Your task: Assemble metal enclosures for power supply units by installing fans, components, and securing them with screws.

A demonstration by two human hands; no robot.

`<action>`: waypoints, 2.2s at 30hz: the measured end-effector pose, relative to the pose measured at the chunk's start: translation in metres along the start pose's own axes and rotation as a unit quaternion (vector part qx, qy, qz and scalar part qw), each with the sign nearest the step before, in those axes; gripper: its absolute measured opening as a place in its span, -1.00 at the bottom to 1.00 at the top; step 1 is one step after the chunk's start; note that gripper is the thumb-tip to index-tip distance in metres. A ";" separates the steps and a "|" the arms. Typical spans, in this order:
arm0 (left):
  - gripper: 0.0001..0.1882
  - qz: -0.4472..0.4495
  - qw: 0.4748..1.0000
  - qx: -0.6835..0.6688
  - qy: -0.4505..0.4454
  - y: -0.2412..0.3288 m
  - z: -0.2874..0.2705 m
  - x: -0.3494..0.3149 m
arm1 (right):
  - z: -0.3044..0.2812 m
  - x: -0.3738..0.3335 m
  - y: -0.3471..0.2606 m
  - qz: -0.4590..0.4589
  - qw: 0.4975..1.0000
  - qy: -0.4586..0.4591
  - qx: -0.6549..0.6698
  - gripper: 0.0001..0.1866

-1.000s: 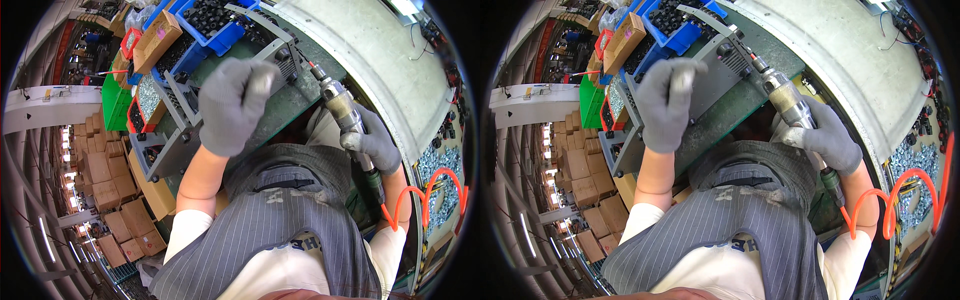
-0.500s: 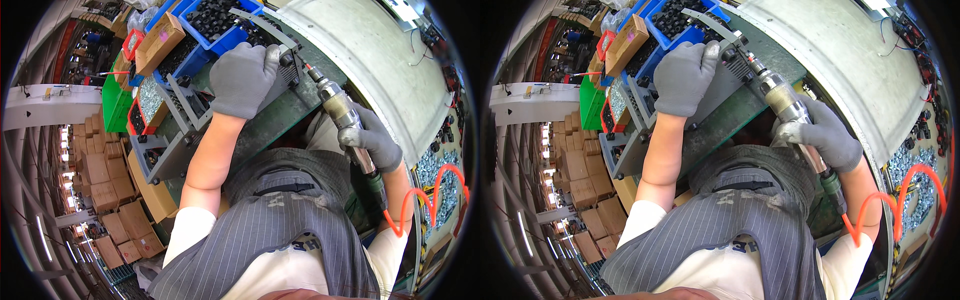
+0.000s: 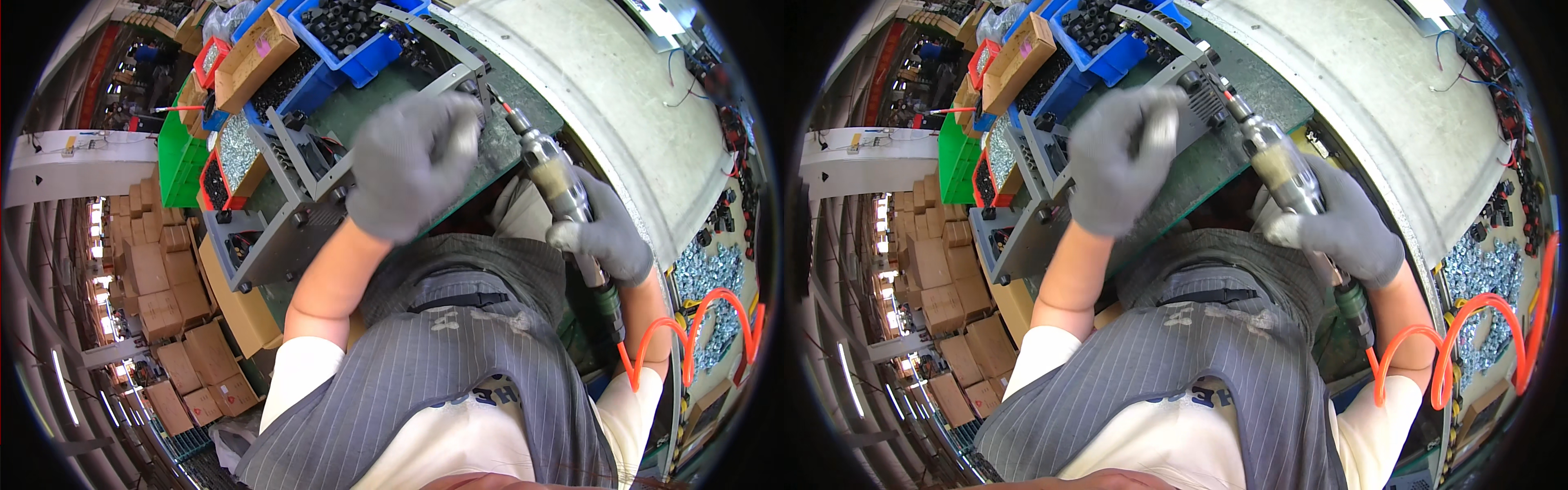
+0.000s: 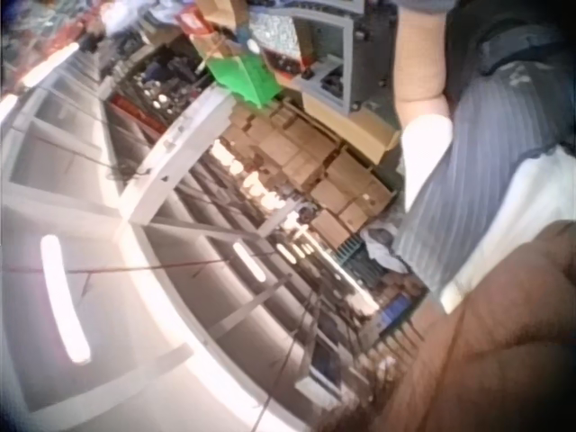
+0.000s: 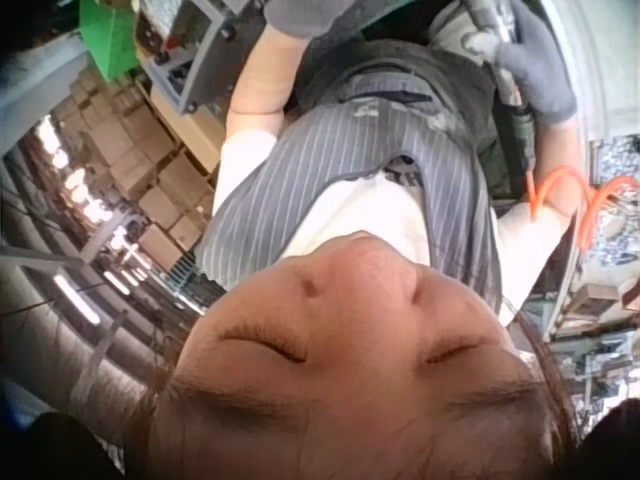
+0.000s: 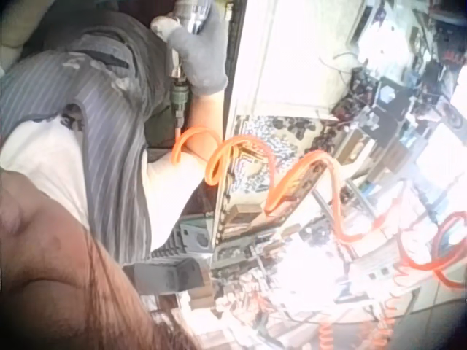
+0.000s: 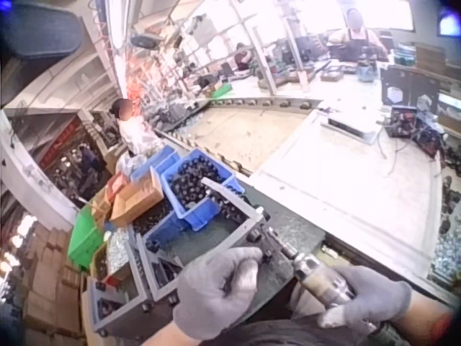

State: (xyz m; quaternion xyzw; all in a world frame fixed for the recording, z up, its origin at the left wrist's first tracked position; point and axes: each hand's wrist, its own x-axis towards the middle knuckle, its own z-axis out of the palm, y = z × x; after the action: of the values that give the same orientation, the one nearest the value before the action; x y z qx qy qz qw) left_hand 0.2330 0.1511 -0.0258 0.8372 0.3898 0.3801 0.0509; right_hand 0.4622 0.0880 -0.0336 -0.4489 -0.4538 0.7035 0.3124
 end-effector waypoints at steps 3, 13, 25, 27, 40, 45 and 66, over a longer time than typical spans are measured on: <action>-0.72 -0.329 0.764 -0.541 -0.124 -0.004 0.016 -0.041 | -0.005 -0.011 0.022 -0.002 1.000 -0.010 0.011 -0.25; -0.68 -0.536 0.423 -0.727 -0.070 -0.037 0.056 -0.075 | -0.001 -0.014 0.075 0.032 0.999 -0.019 0.024 -0.09; -0.60 -0.494 0.495 -0.713 -0.054 -0.028 0.054 -0.068 | 0.014 -0.005 0.072 0.056 0.997 -0.048 0.017 -0.07; -0.59 -0.491 0.524 -0.694 -0.053 -0.026 0.054 -0.066 | 0.014 -0.003 0.074 0.048 0.997 -0.052 0.015 -0.06; -0.55 -0.392 0.638 -0.654 -0.101 -0.033 0.049 -0.071 | 0.000 0.005 0.082 0.114 0.958 -0.158 0.211 -0.10; -0.59 -0.289 0.829 -0.439 -0.191 -0.025 0.017 -0.069 | -0.003 0.023 0.073 -0.013 0.995 -0.022 0.094 -0.18; -0.52 -0.128 0.943 0.135 -0.276 -0.048 -0.034 0.016 | -0.026 0.137 0.063 -0.204 0.951 0.048 0.227 -0.35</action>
State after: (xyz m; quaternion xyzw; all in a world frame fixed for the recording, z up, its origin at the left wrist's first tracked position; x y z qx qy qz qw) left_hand 0.1874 0.1882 -0.0106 0.8515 0.5117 0.0689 0.0913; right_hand 0.4287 0.1884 -0.1442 -0.2975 -0.3481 0.6869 0.5644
